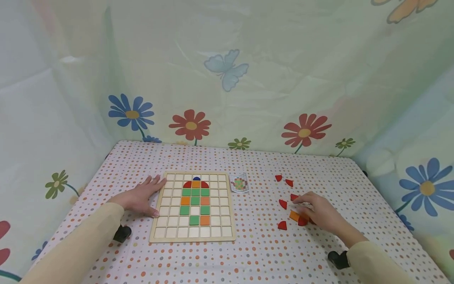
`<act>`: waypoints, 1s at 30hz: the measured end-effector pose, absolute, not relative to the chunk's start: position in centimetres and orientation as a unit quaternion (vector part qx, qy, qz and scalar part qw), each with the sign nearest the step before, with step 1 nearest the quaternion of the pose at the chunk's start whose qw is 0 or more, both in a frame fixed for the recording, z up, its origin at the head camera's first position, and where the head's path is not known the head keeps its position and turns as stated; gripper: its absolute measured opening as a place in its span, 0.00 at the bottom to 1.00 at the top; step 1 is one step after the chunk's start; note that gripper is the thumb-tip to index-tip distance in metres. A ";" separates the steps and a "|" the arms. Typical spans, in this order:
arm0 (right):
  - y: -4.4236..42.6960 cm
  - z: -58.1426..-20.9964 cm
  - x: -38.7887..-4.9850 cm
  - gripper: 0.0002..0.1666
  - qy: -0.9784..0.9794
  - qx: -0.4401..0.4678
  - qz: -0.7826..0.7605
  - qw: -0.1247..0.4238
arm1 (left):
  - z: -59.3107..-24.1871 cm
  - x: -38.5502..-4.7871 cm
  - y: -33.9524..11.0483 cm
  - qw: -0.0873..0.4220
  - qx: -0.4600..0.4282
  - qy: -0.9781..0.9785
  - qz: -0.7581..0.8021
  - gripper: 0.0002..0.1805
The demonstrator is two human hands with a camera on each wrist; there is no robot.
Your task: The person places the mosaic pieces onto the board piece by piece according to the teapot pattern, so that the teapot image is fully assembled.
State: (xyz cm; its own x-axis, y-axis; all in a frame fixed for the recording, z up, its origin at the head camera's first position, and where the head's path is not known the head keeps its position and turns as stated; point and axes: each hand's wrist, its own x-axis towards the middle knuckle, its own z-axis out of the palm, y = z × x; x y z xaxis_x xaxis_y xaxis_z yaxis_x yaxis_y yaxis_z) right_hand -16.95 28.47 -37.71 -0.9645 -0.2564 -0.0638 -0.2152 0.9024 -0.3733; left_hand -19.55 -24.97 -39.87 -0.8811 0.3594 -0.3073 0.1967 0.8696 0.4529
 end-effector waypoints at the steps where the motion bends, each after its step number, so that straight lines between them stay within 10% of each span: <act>1: 28.7 -37.8 -16.9 0.12 0.974 -0.120 -0.183 0.058 | -39.9 -19.5 -25.0 0.195 0.146 0.947 0.209 0.63; 30: 28.4 -38.7 -16.8 0.11 0.976 -0.147 -0.145 0.076 | -40.0 -19.6 -25.1 0.193 0.147 0.947 0.213 0.63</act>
